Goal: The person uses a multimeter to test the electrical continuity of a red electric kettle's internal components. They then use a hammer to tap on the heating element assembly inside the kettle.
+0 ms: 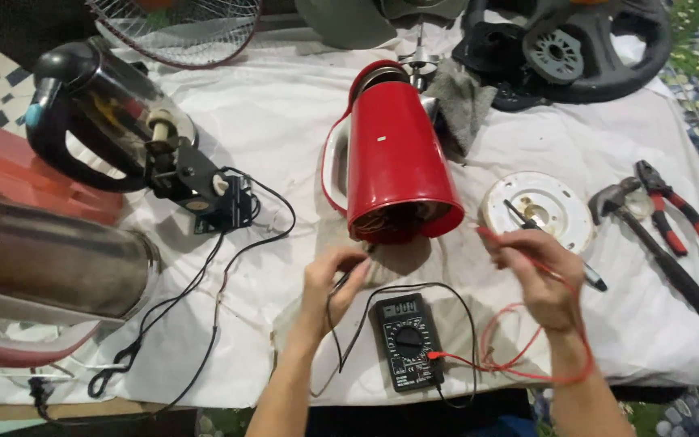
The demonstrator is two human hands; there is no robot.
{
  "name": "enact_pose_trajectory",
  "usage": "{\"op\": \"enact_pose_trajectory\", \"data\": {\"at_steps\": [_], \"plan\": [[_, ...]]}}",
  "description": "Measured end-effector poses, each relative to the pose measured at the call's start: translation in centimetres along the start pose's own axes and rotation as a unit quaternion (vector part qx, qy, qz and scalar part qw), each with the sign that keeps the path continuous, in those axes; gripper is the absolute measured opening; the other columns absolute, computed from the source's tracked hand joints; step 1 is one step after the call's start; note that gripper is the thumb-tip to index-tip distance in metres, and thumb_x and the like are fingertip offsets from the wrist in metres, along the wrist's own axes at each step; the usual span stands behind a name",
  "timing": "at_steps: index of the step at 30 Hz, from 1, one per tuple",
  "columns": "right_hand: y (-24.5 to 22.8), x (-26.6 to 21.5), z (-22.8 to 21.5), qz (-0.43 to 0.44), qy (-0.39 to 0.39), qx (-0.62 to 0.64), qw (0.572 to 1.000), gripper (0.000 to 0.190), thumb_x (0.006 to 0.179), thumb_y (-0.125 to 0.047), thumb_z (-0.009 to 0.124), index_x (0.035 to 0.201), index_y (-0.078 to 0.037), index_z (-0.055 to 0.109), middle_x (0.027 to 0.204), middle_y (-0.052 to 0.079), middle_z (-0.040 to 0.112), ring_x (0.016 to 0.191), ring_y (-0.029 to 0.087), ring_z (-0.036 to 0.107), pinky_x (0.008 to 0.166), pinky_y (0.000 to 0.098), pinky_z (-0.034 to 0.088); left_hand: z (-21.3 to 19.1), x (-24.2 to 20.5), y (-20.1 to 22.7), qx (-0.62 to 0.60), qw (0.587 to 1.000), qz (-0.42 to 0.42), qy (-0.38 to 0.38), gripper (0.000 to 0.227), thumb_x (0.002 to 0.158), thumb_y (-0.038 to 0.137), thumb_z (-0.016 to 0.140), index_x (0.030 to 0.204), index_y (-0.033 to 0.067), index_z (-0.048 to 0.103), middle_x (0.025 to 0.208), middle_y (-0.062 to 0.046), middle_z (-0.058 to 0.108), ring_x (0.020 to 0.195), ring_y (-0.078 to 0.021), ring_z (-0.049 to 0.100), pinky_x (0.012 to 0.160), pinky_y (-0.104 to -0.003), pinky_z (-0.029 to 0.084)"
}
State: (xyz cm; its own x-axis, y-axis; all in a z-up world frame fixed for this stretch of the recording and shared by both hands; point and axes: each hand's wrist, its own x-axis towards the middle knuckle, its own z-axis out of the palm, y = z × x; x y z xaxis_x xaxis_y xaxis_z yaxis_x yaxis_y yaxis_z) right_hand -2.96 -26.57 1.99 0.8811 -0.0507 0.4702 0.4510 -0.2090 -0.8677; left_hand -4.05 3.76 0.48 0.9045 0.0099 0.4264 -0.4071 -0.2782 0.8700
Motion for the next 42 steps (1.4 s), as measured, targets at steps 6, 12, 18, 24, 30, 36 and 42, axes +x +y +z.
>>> {"op": "enact_pose_trajectory", "data": {"at_steps": [6, 12, 18, 24, 30, 36, 42], "plan": [[6.6, -1.8, -4.1, -0.237, -0.071, -0.350, 0.903, 0.019, 0.103, -0.004, 0.061, 0.121, -0.002, 0.066, 0.113, 0.015, 0.071, 0.101, 0.034, 0.068, 0.094, 0.0441, 0.054, -4.4, -2.7, 0.6, 0.173, 0.970, 0.101, -0.140, 0.025, 0.097, 0.003, 0.061, 0.121, 0.0028, 0.068, 0.107, -0.014, 0.069, 0.098, -0.0289, 0.063, 0.085, -0.037, 0.052], [5.5, -2.6, -2.4, -0.315, -0.177, -0.441, 0.821, 0.026, 0.102, -0.009, 0.055, 0.124, -0.006, 0.068, 0.121, 0.009, 0.070, 0.114, 0.032, 0.064, 0.093, 0.0489, 0.043, -6.3, -4.5, -1.6, 0.295, 0.931, 0.075, -0.201, 0.040, 0.099, 0.009, 0.052, 0.133, 0.0205, 0.067, 0.124, -0.007, 0.068, 0.106, -0.0301, 0.057, 0.087, -0.044, 0.044], [5.0, -1.4, -6.5, -0.125, -0.066, -0.379, 0.915, 0.025, 0.104, 0.001, 0.055, 0.126, 0.003, 0.066, 0.120, 0.019, 0.072, 0.116, 0.034, 0.066, 0.112, 0.0492, 0.054, -8.1, -5.3, -4.6, 0.332, 0.933, 0.032, -0.137, 0.046, 0.086, -0.006, 0.061, 0.128, 0.0133, 0.069, 0.121, -0.012, 0.067, 0.105, -0.0279, 0.062, 0.095, -0.040, 0.051], [10.1, -0.6, -9.1, -0.062, -0.043, -0.444, 0.893, 0.032, 0.097, -0.021, 0.072, 0.122, -0.002, 0.067, 0.110, 0.016, 0.062, 0.105, 0.036, 0.057, 0.088, 0.0473, 0.052, -8.7, -1.8, -1.0, 0.314, 0.949, 0.026, -0.026, 0.041, 0.093, -0.007, 0.053, 0.128, 0.0061, 0.067, 0.118, -0.014, 0.067, 0.112, -0.0303, 0.061, 0.104, -0.040, 0.048], [10.9, 2.3, -8.2, 0.112, -0.114, -0.505, 0.848, 0.025, 0.100, -0.024, 0.069, 0.119, -0.007, 0.070, 0.101, 0.011, 0.068, 0.103, 0.029, 0.070, 0.090, 0.0426, 0.058, -3.0, 1.4, 1.2, 0.255, 0.963, 0.086, 0.004, 0.037, 0.092, 0.007, 0.071, 0.129, 0.0125, 0.069, 0.115, -0.011, 0.065, 0.111, -0.0317, 0.065, 0.099, -0.042, 0.052], [5.3, 0.8, -11.6, 0.196, 0.056, -0.311, 0.928, 0.029, 0.101, -0.008, 0.061, 0.126, 0.006, 0.055, 0.103, 0.035, 0.068, 0.100, 0.054, 0.067, 0.084, 0.0607, 0.052, -1.3, 2.7, 0.4, 0.222, 0.973, 0.055, -0.009, 0.055, 0.087, 0.005, 0.075, 0.139, 0.0047, 0.058, 0.125, -0.019, 0.056, 0.122, -0.0406, 0.058, 0.104, -0.051, 0.047], [11.6, -1.5, -13.4, 0.297, 0.067, -0.384, 0.872, 0.024, 0.097, -0.021, 0.075, 0.083, -0.003, 0.066, 0.059, 0.010, 0.058, 0.053, 0.029, 0.059, 0.055, 0.0419, 0.047, 2.8, 1.7, 2.6, 0.132, 0.986, -0.032, 0.094, 0.031, 0.094, 0.011, 0.073, 0.121, 0.0028, 0.061, 0.095, -0.012, 0.065, 0.080, -0.0270, 0.068, 0.069, -0.035, 0.057]]}}
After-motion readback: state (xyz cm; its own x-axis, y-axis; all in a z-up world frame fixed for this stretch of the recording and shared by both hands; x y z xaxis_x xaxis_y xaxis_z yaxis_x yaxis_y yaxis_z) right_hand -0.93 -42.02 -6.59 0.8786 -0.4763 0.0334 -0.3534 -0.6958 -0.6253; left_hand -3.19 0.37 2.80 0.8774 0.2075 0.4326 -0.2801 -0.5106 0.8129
